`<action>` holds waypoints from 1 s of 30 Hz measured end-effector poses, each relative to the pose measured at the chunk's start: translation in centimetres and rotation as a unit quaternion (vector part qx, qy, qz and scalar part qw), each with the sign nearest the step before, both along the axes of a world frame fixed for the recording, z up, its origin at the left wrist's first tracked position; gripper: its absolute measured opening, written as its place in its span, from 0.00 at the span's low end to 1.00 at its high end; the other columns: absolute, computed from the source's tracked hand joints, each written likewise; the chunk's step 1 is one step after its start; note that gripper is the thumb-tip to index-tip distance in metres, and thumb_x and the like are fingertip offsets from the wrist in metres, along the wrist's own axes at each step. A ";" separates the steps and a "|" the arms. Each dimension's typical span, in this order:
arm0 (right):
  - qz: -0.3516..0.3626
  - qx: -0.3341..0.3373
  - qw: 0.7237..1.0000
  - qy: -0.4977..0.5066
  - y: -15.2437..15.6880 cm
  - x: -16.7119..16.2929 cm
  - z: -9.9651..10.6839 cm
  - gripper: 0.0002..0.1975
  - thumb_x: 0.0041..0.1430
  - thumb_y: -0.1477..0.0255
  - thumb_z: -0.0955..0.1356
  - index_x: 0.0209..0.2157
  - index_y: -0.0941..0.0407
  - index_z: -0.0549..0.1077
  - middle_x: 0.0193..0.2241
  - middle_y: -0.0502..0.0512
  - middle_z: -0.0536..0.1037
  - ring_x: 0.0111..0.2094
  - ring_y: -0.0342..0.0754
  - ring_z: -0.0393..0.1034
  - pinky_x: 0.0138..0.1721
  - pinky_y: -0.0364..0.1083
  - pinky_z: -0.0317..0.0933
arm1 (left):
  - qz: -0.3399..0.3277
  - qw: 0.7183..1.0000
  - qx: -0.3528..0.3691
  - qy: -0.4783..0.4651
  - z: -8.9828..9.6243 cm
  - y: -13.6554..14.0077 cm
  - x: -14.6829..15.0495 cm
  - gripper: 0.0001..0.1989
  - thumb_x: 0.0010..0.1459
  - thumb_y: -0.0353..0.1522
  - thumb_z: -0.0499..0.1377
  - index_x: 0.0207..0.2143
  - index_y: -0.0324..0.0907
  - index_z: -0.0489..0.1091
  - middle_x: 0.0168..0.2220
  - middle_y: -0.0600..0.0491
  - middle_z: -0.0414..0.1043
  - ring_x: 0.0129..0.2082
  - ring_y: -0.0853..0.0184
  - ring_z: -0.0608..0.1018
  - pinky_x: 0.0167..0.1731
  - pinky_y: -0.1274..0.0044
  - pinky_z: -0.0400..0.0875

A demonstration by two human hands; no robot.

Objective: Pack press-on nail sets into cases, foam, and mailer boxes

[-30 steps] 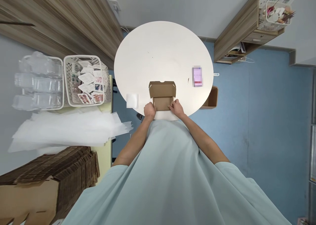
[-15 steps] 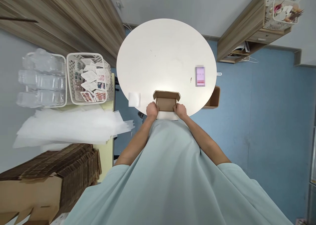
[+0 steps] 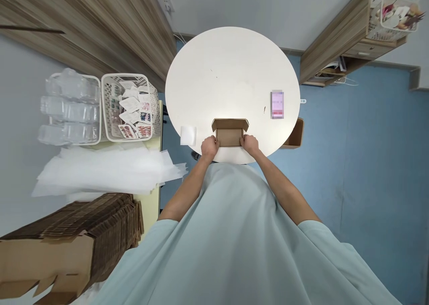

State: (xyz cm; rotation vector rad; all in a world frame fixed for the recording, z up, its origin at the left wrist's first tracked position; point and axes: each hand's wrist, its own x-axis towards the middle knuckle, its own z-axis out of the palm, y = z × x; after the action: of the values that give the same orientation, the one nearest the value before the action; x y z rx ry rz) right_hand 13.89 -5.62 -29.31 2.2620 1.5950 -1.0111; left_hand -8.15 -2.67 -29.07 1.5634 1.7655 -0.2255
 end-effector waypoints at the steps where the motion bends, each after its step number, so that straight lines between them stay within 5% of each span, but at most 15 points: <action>1: -0.006 -0.005 1.000 0.004 -0.1 0.1 0.1 0.22 0.79 0.56 0.62 0.44 0.56 0.82 0.43 0.70 0.85 0.47 0.64 0.80 0.44 0.53 0.68 | -0.001 1.000 0.001 -0.014 0.1 -0.1 -0.3 0.12 0.72 0.41 0.59 0.47 0.44 0.76 0.49 0.43 0.82 0.51 0.49 0.82 0.50 0.65 0.75; 4: -0.034 -0.001 0.999 0.017 -1.1 0.8 0.8 0.25 0.78 0.51 0.62 0.39 0.54 0.80 0.39 0.66 0.85 0.42 0.62 0.79 0.40 0.51 0.65 | 0.027 0.997 0.064 -0.042 0.3 -0.2 -2.8 0.15 0.74 0.44 0.57 0.52 0.44 0.75 0.55 0.44 0.80 0.55 0.52 0.81 0.56 0.65 0.74; 8: -0.070 0.031 0.996 0.043 -3.4 2.3 2.1 0.25 0.79 0.51 0.60 0.35 0.52 0.76 0.35 0.60 0.84 0.38 0.56 0.78 0.35 0.47 0.58 | 0.162 0.970 0.176 0.038 -0.1 0.5 -8.2 0.23 0.70 0.40 0.61 0.62 0.39 0.66 0.65 0.36 0.70 0.68 0.46 0.70 0.66 0.60 0.68; 12: -0.094 0.045 0.992 0.068 -5.3 3.4 3.2 0.24 0.80 0.54 0.60 0.33 0.52 0.73 0.33 0.55 0.83 0.35 0.52 0.76 0.33 0.46 0.56 | 0.207 0.965 0.134 0.094 -1.3 1.4 -11.8 0.28 0.59 0.39 0.72 0.55 0.37 0.66 0.59 0.33 0.73 0.65 0.39 0.72 0.69 0.53 0.64; 16: -0.103 0.058 0.989 0.089 -5.7 3.6 3.9 0.21 0.79 0.55 0.62 0.34 0.52 0.74 0.33 0.54 0.84 0.34 0.51 0.76 0.34 0.45 0.57 | 0.204 0.966 0.130 0.090 -2.0 1.5 -12.1 0.25 0.55 0.39 0.75 0.47 0.41 0.66 0.53 0.37 0.75 0.61 0.41 0.75 0.67 0.54 0.66; 23: -0.095 0.095 0.984 0.118 -4.8 2.6 4.8 0.18 0.77 0.58 0.64 0.36 0.53 0.76 0.40 0.55 0.86 0.39 0.52 0.78 0.36 0.46 0.58 | 0.240 0.955 0.170 0.033 -1.2 1.4 -10.3 0.24 0.53 0.30 0.73 0.47 0.43 0.64 0.58 0.37 0.69 0.57 0.46 0.78 0.60 0.57 0.73; 30: -0.087 0.109 0.974 0.179 -4.2 1.1 6.1 0.14 0.76 0.62 0.67 0.37 0.52 0.79 0.40 0.55 0.87 0.38 0.51 0.81 0.38 0.46 0.63 | 0.285 0.947 0.140 -0.053 1.2 0.0 -9.8 0.17 0.52 0.31 0.70 0.34 0.47 0.63 0.35 0.54 0.71 0.42 0.58 0.79 0.52 0.65 0.75</action>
State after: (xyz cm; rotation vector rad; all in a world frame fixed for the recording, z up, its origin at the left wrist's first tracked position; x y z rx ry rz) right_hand 15.03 -9.87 -23.23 2.5138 1.7408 -1.4233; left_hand -17.99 -2.71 -27.86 1.1467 2.1424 0.3988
